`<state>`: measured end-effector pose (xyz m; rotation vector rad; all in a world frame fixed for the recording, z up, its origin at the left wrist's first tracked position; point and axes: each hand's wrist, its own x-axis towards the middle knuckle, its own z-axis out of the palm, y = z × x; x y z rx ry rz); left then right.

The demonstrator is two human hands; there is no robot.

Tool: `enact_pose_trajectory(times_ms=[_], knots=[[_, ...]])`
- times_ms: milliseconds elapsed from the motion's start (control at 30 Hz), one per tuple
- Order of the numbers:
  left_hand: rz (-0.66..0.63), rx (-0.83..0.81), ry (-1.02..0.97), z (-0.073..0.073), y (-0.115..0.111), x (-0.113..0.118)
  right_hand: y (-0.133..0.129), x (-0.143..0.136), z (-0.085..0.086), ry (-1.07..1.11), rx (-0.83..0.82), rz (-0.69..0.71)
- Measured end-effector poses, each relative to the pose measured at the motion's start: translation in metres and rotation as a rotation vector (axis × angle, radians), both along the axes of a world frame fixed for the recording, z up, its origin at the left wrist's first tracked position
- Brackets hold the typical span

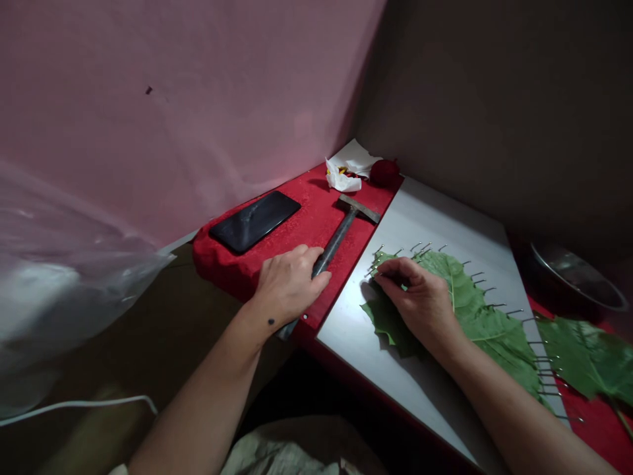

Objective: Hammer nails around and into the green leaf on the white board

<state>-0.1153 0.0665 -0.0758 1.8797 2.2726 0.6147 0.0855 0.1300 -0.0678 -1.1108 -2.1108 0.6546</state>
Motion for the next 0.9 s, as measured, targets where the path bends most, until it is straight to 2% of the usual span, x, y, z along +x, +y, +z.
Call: enact_pose_trajectory(times_ms=[533, 900], knots=[[-0.006, 0.034, 0.009, -0.0006, -0.0014, -0.0002, 0.0031, 0.0002, -0.0071, 0.109, -0.027, 0.009], [-0.018, 0.035, 0.009, -0.0001, -0.0013, -0.0004, 0.0042, 0.0002, -0.0102, 0.077, 0.001, -0.008]])
